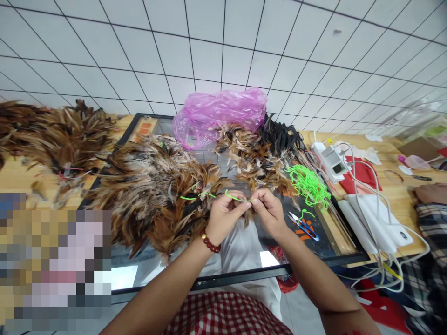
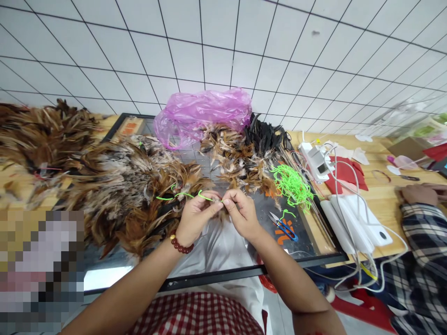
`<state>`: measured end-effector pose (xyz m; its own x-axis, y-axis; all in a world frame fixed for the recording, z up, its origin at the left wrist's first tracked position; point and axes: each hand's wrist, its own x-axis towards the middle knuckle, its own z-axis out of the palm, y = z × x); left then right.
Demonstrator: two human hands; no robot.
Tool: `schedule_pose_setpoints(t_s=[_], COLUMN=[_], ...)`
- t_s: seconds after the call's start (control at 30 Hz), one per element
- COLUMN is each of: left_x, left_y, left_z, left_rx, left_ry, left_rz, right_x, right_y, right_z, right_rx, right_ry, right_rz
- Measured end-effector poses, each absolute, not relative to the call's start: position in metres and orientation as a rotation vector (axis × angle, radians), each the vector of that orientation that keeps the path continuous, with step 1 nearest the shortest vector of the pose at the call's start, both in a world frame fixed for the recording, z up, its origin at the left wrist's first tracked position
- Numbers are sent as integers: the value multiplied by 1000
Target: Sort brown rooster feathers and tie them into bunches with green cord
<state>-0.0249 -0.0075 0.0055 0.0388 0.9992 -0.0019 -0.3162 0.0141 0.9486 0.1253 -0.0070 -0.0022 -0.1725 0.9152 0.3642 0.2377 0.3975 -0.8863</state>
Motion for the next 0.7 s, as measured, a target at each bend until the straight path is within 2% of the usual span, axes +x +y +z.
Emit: schedule_pose_setpoints(t_s=[0.23, 0.5, 0.7], left_x=[-26, -22, -23], left_y=[-5, -9, -11], left_z=[7, 5, 8], left_rx=[731, 761, 740], left_ry=[885, 895, 829], left_rz=[1159, 1299, 1251], right_x=[126, 127, 124], right_y=[-8, 1, 3], right_z=[3, 3, 3], right_rx=[-1051, -1171, -1190], right_ry=[-1762, -1734, -1714], right_rz=[753, 621, 587])
